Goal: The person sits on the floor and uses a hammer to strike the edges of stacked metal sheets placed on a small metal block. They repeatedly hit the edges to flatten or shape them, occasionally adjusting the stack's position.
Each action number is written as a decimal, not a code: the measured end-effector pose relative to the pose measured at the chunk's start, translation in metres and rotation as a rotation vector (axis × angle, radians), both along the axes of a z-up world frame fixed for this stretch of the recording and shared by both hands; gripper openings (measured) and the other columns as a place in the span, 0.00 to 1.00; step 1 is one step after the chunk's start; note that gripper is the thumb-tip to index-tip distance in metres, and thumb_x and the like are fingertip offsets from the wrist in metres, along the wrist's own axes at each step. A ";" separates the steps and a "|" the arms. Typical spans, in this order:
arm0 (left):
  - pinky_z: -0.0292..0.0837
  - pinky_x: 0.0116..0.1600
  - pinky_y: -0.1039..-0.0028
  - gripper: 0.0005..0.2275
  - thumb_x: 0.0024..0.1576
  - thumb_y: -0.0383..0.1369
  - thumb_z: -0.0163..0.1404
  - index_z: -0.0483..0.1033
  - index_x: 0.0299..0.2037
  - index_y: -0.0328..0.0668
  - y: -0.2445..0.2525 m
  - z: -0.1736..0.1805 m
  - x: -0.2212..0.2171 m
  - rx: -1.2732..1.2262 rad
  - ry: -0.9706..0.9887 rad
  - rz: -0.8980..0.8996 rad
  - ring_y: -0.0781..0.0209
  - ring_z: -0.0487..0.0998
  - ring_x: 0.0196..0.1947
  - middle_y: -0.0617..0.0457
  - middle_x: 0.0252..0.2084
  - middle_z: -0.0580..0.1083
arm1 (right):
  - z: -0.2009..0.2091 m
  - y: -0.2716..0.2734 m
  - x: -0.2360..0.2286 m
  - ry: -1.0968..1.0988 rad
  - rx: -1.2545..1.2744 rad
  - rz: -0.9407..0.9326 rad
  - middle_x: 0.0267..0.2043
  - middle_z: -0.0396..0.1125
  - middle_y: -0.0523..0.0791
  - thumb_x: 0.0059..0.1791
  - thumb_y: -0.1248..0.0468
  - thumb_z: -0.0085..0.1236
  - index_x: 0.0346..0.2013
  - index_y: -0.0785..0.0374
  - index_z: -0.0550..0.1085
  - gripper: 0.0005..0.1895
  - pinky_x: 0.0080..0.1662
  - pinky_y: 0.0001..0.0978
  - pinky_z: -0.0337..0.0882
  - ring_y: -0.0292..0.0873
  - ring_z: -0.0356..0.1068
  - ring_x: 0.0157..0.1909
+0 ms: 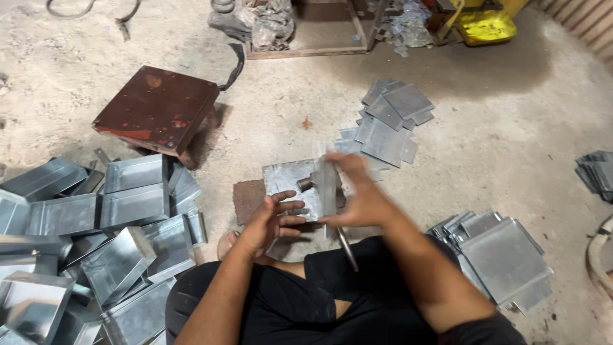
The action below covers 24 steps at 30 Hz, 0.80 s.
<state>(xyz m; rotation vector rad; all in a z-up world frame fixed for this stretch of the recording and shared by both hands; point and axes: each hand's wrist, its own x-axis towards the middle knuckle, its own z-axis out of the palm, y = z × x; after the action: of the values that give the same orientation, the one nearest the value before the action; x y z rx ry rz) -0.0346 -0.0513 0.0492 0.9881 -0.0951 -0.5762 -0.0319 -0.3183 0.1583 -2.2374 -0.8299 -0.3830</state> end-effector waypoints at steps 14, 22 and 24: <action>0.69 0.28 0.73 0.18 0.64 0.44 0.54 0.70 0.43 0.33 0.032 -0.059 0.058 0.365 0.293 0.351 0.62 0.70 0.24 0.52 0.28 0.71 | -0.091 0.101 0.021 0.414 0.259 0.055 0.67 0.67 0.55 0.48 0.61 0.68 0.68 0.64 0.65 0.35 0.65 0.41 0.68 0.53 0.68 0.68; 0.63 0.24 0.73 0.08 0.63 0.35 0.49 0.75 0.44 0.39 0.034 -0.088 0.071 0.512 0.166 0.545 0.67 0.66 0.20 0.55 0.25 0.70 | -0.099 -0.017 0.005 0.523 0.326 -0.570 0.40 0.75 0.52 0.48 0.59 0.65 0.55 0.65 0.76 0.23 0.41 0.28 0.76 0.41 0.75 0.40; 0.62 0.26 0.70 0.09 0.63 0.35 0.48 0.75 0.46 0.39 0.045 -0.093 0.074 0.595 0.171 0.607 0.64 0.66 0.22 0.52 0.27 0.70 | -0.116 -0.029 -0.001 0.622 0.468 -0.507 0.39 0.76 0.48 0.49 0.59 0.64 0.50 0.67 0.74 0.20 0.38 0.27 0.74 0.38 0.73 0.36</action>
<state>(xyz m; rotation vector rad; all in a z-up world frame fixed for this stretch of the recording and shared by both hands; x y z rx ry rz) 0.0390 -0.0066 -0.0438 1.4565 0.5428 -0.1155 -0.0328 -0.3472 0.0426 -1.9149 0.1507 -0.0745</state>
